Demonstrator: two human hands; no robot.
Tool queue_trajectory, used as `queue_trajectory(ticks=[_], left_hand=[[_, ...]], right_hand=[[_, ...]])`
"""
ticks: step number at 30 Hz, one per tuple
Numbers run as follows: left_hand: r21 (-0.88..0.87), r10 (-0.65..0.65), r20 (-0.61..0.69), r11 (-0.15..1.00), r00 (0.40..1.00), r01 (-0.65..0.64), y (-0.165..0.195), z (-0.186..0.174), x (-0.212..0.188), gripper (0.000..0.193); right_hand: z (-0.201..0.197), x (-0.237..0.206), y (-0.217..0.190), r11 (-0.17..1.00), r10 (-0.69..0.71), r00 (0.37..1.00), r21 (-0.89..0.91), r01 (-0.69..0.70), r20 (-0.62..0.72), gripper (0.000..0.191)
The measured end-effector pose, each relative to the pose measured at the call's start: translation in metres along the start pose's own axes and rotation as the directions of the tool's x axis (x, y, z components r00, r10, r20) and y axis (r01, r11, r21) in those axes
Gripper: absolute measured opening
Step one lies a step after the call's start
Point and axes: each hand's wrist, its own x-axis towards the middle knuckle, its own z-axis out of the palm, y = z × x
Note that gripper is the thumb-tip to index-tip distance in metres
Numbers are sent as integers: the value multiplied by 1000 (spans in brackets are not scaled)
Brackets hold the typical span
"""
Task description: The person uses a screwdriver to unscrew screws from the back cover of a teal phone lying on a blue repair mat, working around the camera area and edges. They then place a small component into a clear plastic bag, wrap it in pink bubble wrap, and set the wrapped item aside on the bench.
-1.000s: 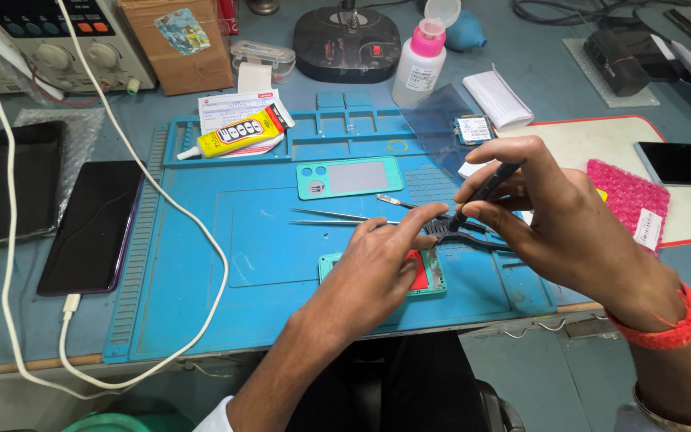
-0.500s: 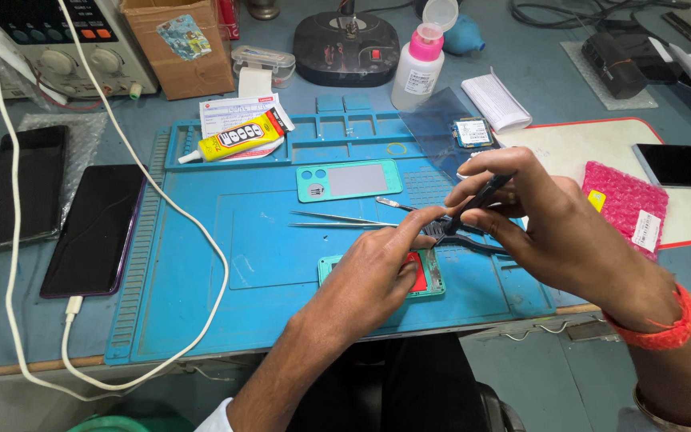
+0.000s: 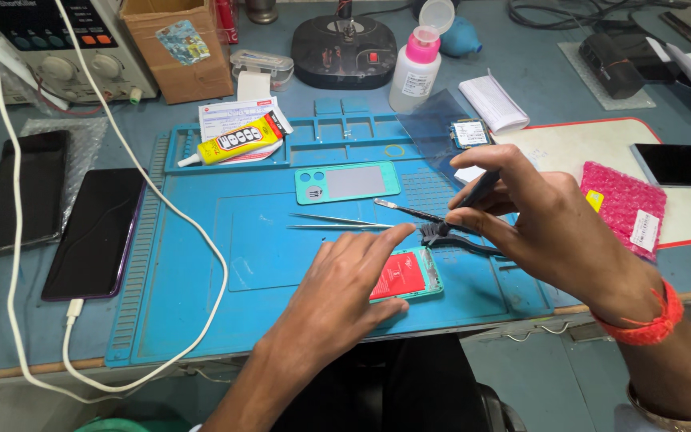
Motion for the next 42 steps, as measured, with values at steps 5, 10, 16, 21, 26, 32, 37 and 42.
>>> queue_trajectory(ticks=[5,10,16,21,26,32,37,42], left_hand=[[-46,22,-28,999,999,-23,-2,-9,-15,82],[-82,24,-25,996,999,-26,-6,-17,-22,81],[-121,-39,-88,992,995,28,-13,-26,-25,78],[-84,-267,-183,963,946,256,-30,-44,-23,57],[120,-209,-238,963,948,242,-44,-45,-15,33],[228,-163,-215,950,963,212,-51,-38,-3,20],[240,-227,-185,933,956,268,-51,-37,4,16],[208,-210,-207,945,956,253,-54,-36,5,16]], right_hand=[[3,3,-5,966,-221,973,151,209,67,47],[8,6,-12,995,-36,992,95,24,122,46],[9,11,-21,979,-185,982,88,182,25,47],[3,13,-21,992,-32,995,124,20,93,42],[7,14,-21,986,-135,990,106,131,34,48],[5,14,-21,986,-69,992,159,52,102,43],[8,15,-22,991,-13,997,133,3,73,43],[5,17,-26,985,12,989,168,-37,147,37]])
